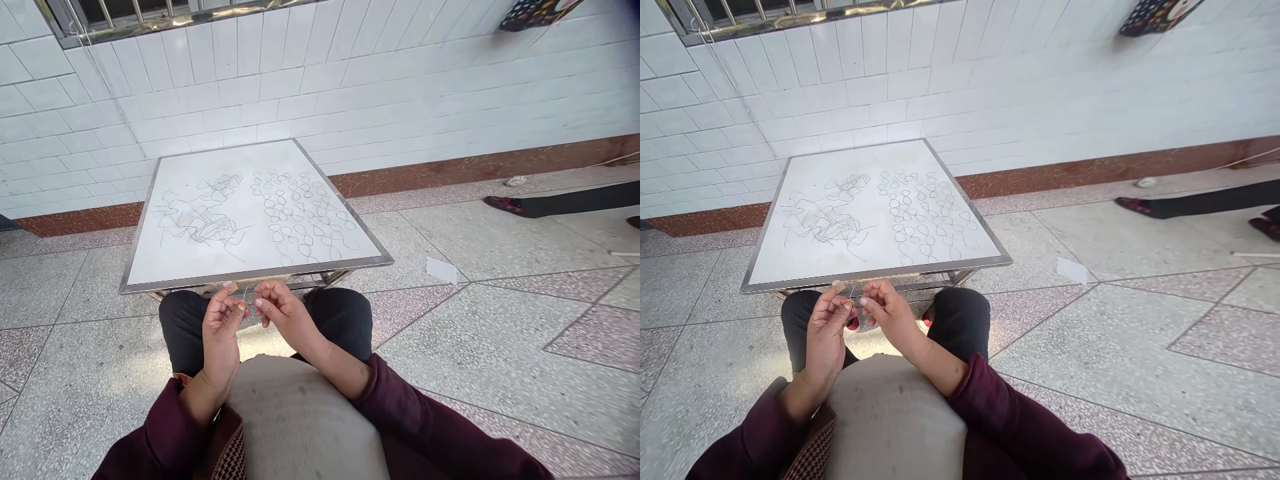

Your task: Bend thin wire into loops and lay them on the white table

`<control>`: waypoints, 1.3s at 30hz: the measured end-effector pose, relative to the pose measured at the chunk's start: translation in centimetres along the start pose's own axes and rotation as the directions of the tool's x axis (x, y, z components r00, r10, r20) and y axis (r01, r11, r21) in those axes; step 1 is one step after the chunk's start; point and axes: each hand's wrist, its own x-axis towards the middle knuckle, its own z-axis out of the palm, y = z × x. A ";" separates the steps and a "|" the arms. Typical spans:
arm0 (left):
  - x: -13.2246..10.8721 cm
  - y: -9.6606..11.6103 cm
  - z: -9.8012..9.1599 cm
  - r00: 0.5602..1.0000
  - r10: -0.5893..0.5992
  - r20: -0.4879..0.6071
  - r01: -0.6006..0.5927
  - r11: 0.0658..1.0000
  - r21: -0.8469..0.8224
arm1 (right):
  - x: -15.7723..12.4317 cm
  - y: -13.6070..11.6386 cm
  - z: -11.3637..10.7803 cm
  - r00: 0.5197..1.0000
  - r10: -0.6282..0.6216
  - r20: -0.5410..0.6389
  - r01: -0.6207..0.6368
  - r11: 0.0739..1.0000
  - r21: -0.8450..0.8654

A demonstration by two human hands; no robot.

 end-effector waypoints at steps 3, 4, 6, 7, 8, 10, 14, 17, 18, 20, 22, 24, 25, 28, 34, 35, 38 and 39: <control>0.0 -0.4 0.1 1.000 -0.005 0.019 0.006 1.000 -0.013 | -0.1 -0.1 0.3 1.000 0.007 0.004 -0.007 1.000 -0.003; 0.0 -0.5 0.1 1.000 -0.005 0.024 0.006 1.000 -0.011 | -0.1 -0.2 0.4 1.000 0.001 0.006 -0.001 1.000 -0.010; 0.0 -0.6 0.1 1.000 -0.006 0.028 0.006 1.000 -0.004 | -0.1 -0.4 0.5 1.000 -0.006 0.012 0.006 1.000 -0.021; 0.1 -0.7 0.0 1.000 -0.006 0.027 0.006 1.000 0.002 | -0.1 -0.5 0.5 1.000 -0.008 0.007 0.008 1.000 -0.027; 0.1 -0.8 0.0 1.000 -0.006 0.026 0.006 1.000 0.009 | -0.1 -0.5 0.6 1.000 -0.011 -0.006 0.010 0.999 -0.034; 0.2 -1.0 -0.1 1.000 -0.003 0.031 0.002 1.000 0.021 | -0.1 -0.3 0.6 0.999 -0.021 -0.041 0.019 0.998 -0.057; 0.4 -1.3 -0.3 0.999 -0.018 0.051 0.016 0.999 0.032 | -0.1 0.2 0.5 0.993 -0.098 -0.069 0.086 0.984 -0.158; 0.4 -1.3 -0.3 0.998 -0.033 0.050 0.031 0.999 0.036 | -0.1 0.3 0.3 0.991 -0.114 -0.069 0.098 0.974 -0.204; 0.4 -1.3 -0.3 0.998 -0.034 0.049 0.032 0.999 0.036 | -0.1 0.3 0.3 0.994 -0.089 -0.065 0.075 0.979 -0.190; 0.4 -1.2 -0.2 0.998 -0.035 0.046 0.034 0.999 0.035 | 0.0 0.1 0.2 0.999 -0.026 -0.044 0.019 0.991 -0.135; 0.4 -1.2 -0.3 0.998 -0.042 0.055 0.039 0.998 0.038 | 0.2 -0.1 0.0 1.000 0.013 -0.020 -0.014 0.997 -0.077; 0.4 -1.2 -0.3 0.996 -0.055 0.072 0.051 0.997 0.058 | 0.3 -0.3 -0.1 1.000 0.018 -0.009 -0.019 0.999 -0.039; 0.4 -1.3 -0.4 0.995 -0.065 0.080 0.060 0.996 0.069 | 0.4 -0.5 -0.2 1.000 0.019 -0.009 -0.019 0.999 -0.029; 0.4 -1.3 -0.4 0.990 -0.099 0.101 0.092 0.993 0.068 | 0.5 -0.6 -0.4 0.999 0.037 -0.017 -0.038 0.999 -0.025; 0.1 -0.8 0.0 0.979 -0.144 0.143 0.144 0.990 0.009 | 0.6 -0.7 -0.6 0.996 0.079 -0.034 -0.079 0.997 -0.001; 0.1 -0.7 0.0 0.976 -0.159 0.146 0.160 0.987 0.006 | 0.6 -0.8 -0.7 0.995 0.088 -0.038 -0.088 0.996 0.002; 0.2 -0.5 -0.1 0.971 -0.192 0.144 0.194 0.981 0.000 | 0.9 -0.7 -1.0 0.993 0.112 -0.044 -0.112 0.994 0.006; 0.2 -0.5 -0.2 0.970 -0.198 0.141 0.201 0.980 -0.006 | 1.0 -0.7 -1.1 0.992 0.121 -0.044 -0.121 0.993 0.008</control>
